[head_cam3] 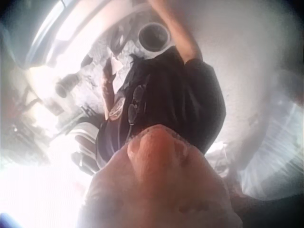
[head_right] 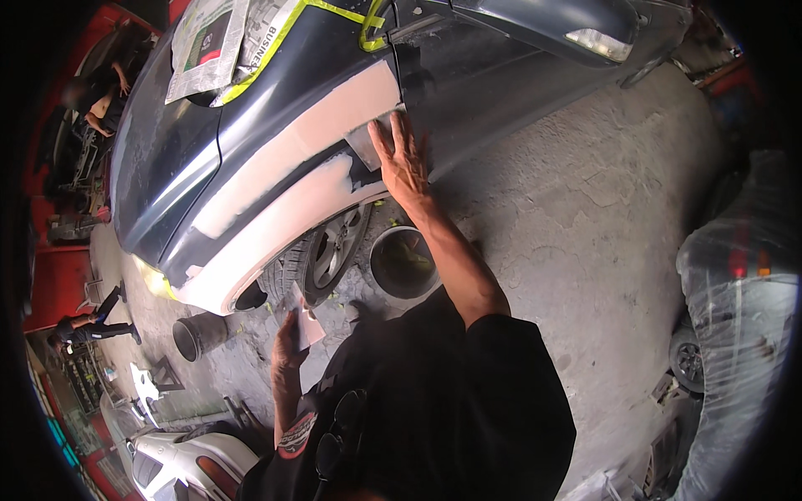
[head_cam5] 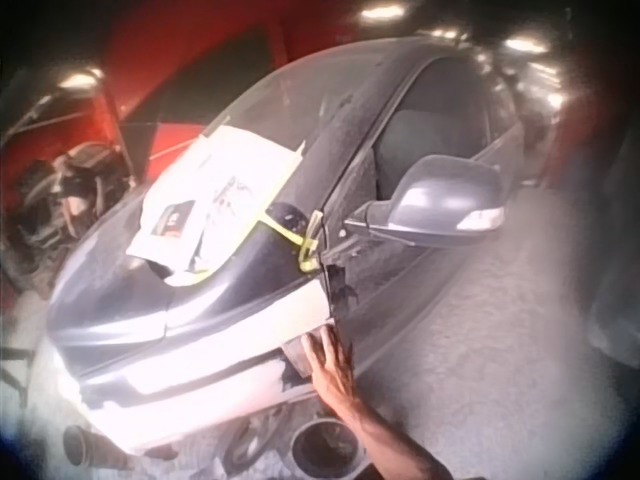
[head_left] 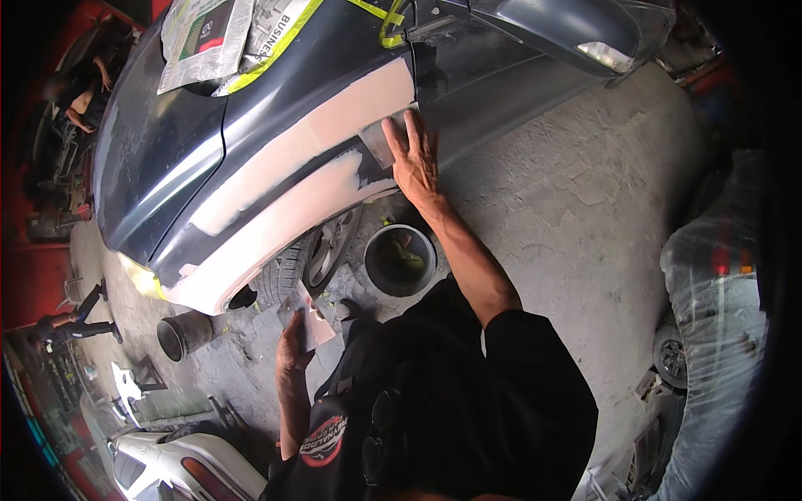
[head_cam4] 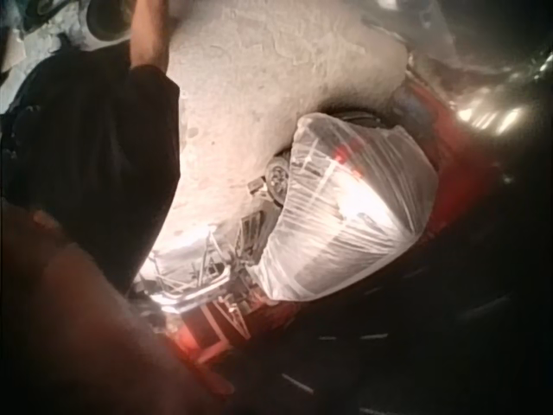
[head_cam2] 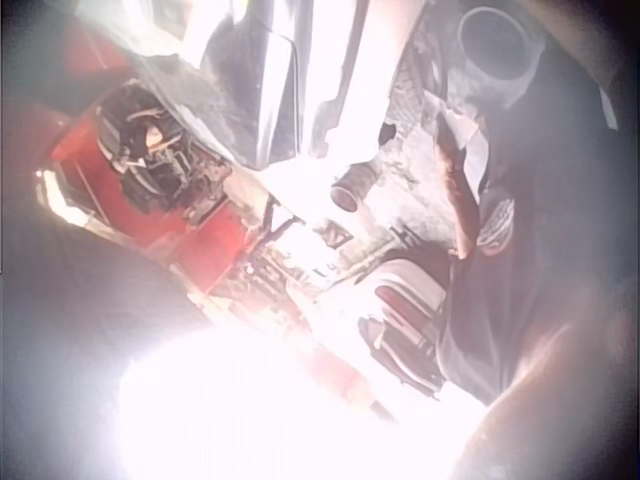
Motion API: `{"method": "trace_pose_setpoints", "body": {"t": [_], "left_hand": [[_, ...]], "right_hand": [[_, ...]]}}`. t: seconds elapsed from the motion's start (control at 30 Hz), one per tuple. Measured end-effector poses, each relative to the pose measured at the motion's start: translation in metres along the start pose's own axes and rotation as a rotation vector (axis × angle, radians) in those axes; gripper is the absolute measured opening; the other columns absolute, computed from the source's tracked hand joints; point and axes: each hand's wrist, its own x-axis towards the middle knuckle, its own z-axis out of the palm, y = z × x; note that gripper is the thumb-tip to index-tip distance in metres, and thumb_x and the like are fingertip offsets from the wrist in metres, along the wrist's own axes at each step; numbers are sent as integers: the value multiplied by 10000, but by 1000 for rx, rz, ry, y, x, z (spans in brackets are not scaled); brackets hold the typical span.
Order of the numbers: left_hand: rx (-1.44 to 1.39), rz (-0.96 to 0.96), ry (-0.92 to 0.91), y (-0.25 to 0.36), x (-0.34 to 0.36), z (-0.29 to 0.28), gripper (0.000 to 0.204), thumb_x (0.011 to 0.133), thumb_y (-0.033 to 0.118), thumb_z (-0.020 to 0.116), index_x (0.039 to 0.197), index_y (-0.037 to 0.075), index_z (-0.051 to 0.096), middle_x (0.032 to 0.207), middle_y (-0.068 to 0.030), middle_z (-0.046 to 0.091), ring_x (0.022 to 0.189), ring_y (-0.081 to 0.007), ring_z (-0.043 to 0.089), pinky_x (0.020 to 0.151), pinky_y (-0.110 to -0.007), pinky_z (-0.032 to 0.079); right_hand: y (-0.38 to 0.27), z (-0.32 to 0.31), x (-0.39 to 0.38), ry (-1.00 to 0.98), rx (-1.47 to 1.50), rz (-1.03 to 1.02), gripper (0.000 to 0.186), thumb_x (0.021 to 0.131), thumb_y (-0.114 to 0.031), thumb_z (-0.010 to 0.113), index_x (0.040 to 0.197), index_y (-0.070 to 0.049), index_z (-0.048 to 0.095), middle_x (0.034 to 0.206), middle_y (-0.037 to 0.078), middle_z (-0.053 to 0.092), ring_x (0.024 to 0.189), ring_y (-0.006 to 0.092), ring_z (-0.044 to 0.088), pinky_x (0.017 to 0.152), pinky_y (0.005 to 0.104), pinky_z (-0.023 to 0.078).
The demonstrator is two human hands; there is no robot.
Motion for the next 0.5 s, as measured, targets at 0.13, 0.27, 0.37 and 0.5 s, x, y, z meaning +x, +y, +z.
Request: {"method": "trace_pose_setpoints", "body": {"t": [0.13, 0.27, 0.37, 0.5], "left_hand": [[7, -3, -21, -3, 0, -3, 372, 906, 299, 531, 1197, 68, 547, 1044, -47, 623, 911, -167, 607, 829, -314, 475], [21, -28, 16, -5, 2, -8, 364, 912, 307, 518, 1188, 72, 551, 1035, -46, 627, 906, -162, 609, 826, -309, 476], [-2, -48, -9, -3, 3, -12, 347, 916, 309, 513, 1170, 77, 560, 1017, -42, 633, 899, -161, 613, 820, -305, 478], [-44, -59, -46, -3, 3, -13, 337, 916, 311, 513, 1158, 82, 563, 998, -37, 638, 890, -162, 617, 813, -305, 481]], "right_hand": [[-7, -8, -18, -84, -25, 22, 695, 775, 15, 535, 1388, -237, 325, 1421, 159, 255, 1293, 380, 304, 976, 680, 237], [-17, -28, 12, 24, -23, -2, 650, 801, -6, 523, 1383, -232, 342, 1415, 155, 273, 1277, 373, 333, 979, 682, 225], [-15, -35, 43, 26, -55, -67, 615, 852, -80, 486, 1411, -219, 270, 1418, 206, 265, 1288, 399, 309, 989, 698, 164], [-11, -38, 64, 31, -113, -122, 621, 848, -90, 492, 1414, -198, 262, 1415, 227, 256, 1289, 422, 294, 991, 704, 140]]}}
